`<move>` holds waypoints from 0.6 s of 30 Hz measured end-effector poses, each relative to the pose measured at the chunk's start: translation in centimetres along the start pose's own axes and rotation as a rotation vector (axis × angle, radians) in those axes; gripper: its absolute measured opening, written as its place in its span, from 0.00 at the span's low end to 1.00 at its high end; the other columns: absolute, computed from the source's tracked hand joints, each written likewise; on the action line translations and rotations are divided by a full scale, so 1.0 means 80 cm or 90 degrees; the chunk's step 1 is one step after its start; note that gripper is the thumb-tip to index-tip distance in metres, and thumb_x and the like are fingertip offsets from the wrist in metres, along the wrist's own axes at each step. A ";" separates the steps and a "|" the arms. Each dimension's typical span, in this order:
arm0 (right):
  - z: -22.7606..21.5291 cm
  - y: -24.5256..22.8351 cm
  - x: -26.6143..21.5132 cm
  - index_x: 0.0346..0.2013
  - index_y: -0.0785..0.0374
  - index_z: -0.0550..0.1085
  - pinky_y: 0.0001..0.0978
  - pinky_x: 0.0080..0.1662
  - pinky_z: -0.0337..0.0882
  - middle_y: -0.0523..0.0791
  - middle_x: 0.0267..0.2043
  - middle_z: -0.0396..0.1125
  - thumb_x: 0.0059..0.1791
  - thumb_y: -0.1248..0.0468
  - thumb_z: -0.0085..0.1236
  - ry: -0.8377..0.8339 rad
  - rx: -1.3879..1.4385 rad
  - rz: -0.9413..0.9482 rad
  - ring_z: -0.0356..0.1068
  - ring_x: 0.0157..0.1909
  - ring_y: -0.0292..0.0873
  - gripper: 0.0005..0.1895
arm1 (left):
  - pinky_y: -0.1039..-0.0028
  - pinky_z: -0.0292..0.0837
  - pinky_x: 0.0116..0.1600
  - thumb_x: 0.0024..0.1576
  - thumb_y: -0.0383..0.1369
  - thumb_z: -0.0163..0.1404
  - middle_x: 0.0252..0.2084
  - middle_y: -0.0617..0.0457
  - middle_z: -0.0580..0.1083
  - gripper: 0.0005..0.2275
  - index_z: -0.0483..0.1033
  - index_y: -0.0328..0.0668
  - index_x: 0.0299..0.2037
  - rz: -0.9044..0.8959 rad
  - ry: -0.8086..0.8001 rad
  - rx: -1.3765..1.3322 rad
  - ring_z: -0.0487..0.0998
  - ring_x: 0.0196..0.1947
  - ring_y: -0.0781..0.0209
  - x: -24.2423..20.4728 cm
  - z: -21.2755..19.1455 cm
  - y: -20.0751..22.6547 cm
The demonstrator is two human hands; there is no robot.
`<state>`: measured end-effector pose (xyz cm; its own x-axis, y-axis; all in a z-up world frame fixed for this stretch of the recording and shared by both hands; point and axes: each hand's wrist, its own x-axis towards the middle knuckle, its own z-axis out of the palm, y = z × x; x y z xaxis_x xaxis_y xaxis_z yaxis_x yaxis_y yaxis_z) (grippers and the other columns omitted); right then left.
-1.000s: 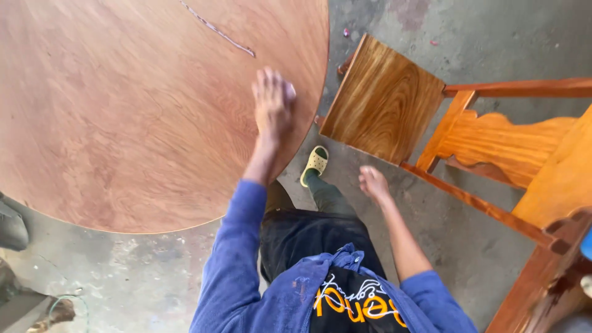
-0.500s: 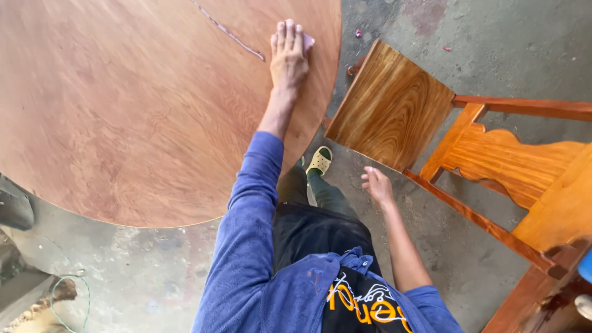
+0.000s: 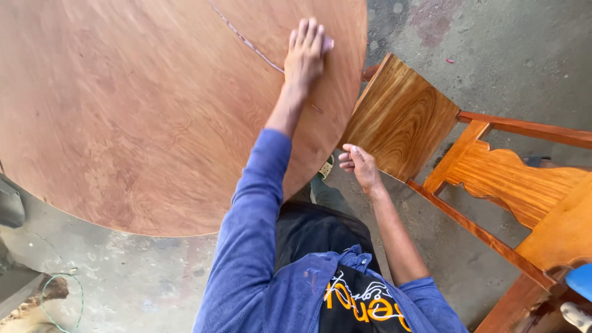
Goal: Sanding a round wooden tabletop by hand using a piece of sandpaper.
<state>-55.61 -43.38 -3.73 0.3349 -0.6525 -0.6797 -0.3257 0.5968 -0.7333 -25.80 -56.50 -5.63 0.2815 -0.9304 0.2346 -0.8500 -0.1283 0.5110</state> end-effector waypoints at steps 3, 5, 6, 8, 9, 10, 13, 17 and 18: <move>0.000 -0.013 0.006 0.59 0.64 0.73 0.29 0.43 0.75 0.44 0.42 0.74 0.58 0.46 0.43 0.012 0.025 -0.027 0.73 0.39 0.36 0.27 | 0.61 0.71 0.67 0.70 0.40 0.45 0.63 0.46 0.74 0.15 0.74 0.39 0.59 -0.141 -0.091 -0.106 0.73 0.66 0.48 0.056 -0.063 -0.007; 0.000 -0.013 0.010 0.58 0.64 0.73 0.29 0.43 0.75 0.44 0.42 0.74 0.58 0.47 0.44 0.020 0.042 -0.042 0.74 0.39 0.36 0.26 | 0.66 0.74 0.65 0.71 0.39 0.44 0.61 0.48 0.77 0.14 0.75 0.41 0.59 -0.215 -0.118 -0.187 0.76 0.64 0.49 0.046 -0.104 -0.011; 0.002 -0.009 0.013 0.57 0.64 0.74 0.29 0.43 0.74 0.44 0.43 0.74 0.58 0.49 0.46 0.054 0.034 -0.071 0.73 0.39 0.36 0.24 | 0.64 0.74 0.65 0.70 0.36 0.45 0.62 0.44 0.75 0.14 0.73 0.38 0.60 -0.143 0.035 -0.194 0.75 0.64 0.46 0.026 -0.114 -0.017; 0.015 -0.017 0.009 0.57 0.64 0.74 0.29 0.43 0.74 0.45 0.43 0.74 0.58 0.50 0.48 0.086 0.024 -0.100 0.73 0.39 0.36 0.22 | 0.62 0.74 0.65 0.70 0.33 0.46 0.63 0.40 0.73 0.14 0.71 0.35 0.62 -0.071 0.188 -0.197 0.74 0.64 0.43 -0.034 -0.135 -0.016; 0.027 -0.027 0.002 0.55 0.64 0.75 0.31 0.45 0.74 0.46 0.44 0.73 0.58 0.52 0.51 0.141 -0.068 -0.173 0.73 0.41 0.38 0.20 | 0.59 0.72 0.66 0.69 0.32 0.49 0.62 0.37 0.73 0.14 0.71 0.32 0.61 -0.039 0.182 -0.131 0.73 0.64 0.39 -0.074 -0.145 -0.008; 0.039 -0.039 -0.003 0.54 0.64 0.76 0.32 0.46 0.75 0.48 0.45 0.73 0.57 0.54 0.53 0.195 -0.159 -0.247 0.74 0.42 0.40 0.18 | 0.55 0.71 0.67 0.68 0.31 0.52 0.61 0.34 0.72 0.15 0.71 0.29 0.60 -0.008 0.178 -0.064 0.73 0.63 0.35 -0.113 -0.157 -0.001; 0.088 -0.067 -0.007 0.56 0.63 0.74 0.43 0.58 0.71 0.50 0.55 0.69 0.55 0.57 0.55 0.216 -0.441 -0.442 0.71 0.56 0.50 0.18 | 0.50 0.62 0.72 0.63 0.31 0.51 0.66 0.33 0.68 0.19 0.69 0.28 0.62 -0.028 0.039 0.039 0.67 0.68 0.36 -0.260 -0.129 -0.005; 0.130 -0.069 0.012 0.66 0.62 0.68 0.57 0.69 0.55 0.55 0.69 0.59 0.54 0.54 0.55 0.135 -0.681 -0.550 0.56 0.72 0.59 0.27 | 0.52 0.54 0.76 0.60 0.29 0.50 0.71 0.38 0.64 0.23 0.67 0.31 0.66 -0.029 -0.014 0.071 0.61 0.74 0.41 -0.350 -0.118 0.004; 0.134 -0.064 0.023 0.69 0.61 0.64 0.62 0.71 0.47 0.56 0.73 0.52 0.54 0.50 0.54 0.112 -0.749 -0.557 0.48 0.75 0.60 0.32 | 0.53 0.52 0.77 0.59 0.30 0.51 0.72 0.39 0.63 0.25 0.67 0.31 0.67 -0.042 -0.020 0.055 0.60 0.75 0.43 -0.348 -0.116 0.004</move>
<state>-43.84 -42.61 -1.34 0.7173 -0.6958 0.0370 -0.6239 -0.6650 -0.4105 -29.78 -27.42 -4.31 0.3246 -0.9292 0.1765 -0.8659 -0.2169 0.4508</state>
